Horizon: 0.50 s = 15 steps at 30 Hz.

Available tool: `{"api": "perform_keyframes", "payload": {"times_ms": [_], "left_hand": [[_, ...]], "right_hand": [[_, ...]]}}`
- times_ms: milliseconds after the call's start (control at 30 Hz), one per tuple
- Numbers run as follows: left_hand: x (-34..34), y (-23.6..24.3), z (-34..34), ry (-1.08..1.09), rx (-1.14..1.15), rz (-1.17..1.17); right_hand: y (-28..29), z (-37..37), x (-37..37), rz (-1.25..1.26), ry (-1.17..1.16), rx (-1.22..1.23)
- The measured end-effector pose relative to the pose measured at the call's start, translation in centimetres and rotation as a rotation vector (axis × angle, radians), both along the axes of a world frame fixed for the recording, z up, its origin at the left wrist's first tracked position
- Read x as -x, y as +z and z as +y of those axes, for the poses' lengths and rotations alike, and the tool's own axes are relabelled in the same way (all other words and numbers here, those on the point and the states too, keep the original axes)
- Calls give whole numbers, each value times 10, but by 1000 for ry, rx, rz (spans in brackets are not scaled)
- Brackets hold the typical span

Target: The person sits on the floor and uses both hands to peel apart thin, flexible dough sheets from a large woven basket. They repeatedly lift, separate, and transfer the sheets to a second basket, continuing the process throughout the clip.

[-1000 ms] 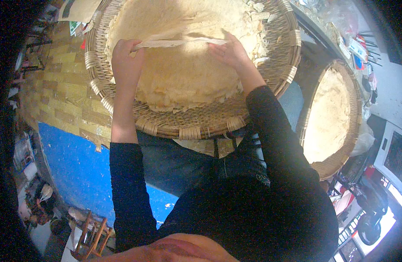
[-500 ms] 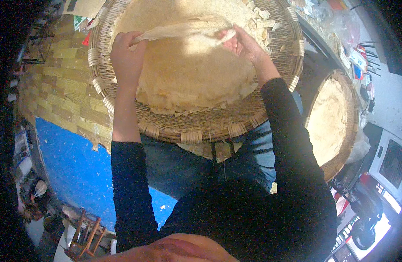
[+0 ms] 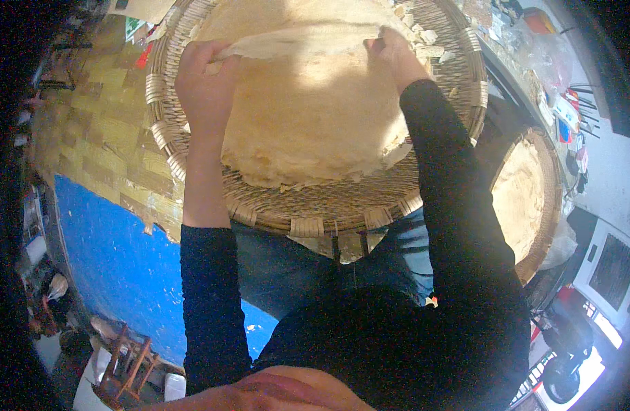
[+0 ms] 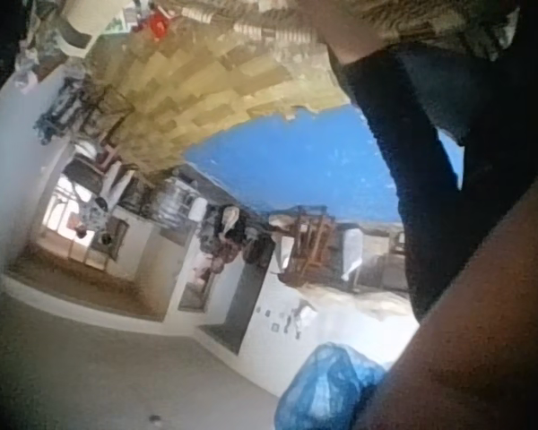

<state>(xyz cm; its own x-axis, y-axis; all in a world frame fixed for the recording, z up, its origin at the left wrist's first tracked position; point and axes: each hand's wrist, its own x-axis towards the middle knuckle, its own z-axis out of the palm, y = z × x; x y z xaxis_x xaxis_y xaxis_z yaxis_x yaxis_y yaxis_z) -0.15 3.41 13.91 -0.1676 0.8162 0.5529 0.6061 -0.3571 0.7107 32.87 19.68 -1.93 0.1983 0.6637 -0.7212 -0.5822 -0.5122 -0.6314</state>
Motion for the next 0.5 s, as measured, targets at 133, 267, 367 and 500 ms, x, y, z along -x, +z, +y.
{"api": "perform_keyframes", "payload": {"times_ms": [133, 267, 367, 500], "left_hand": [[6, -1, 3, 56, -21, -19], [11, -2, 7, 66, -47, -17], [13, -2, 7, 85, -50, 0], [20, -2, 11, 146, -19, -32]], "right_hand": [[-3, 10, -6, -107, 23, -273], [-10, 6, -8, -219, 280, -173], [8, 23, -4, -304, 355, -267], [68, 66, 14, -446, 301, -412]]}}
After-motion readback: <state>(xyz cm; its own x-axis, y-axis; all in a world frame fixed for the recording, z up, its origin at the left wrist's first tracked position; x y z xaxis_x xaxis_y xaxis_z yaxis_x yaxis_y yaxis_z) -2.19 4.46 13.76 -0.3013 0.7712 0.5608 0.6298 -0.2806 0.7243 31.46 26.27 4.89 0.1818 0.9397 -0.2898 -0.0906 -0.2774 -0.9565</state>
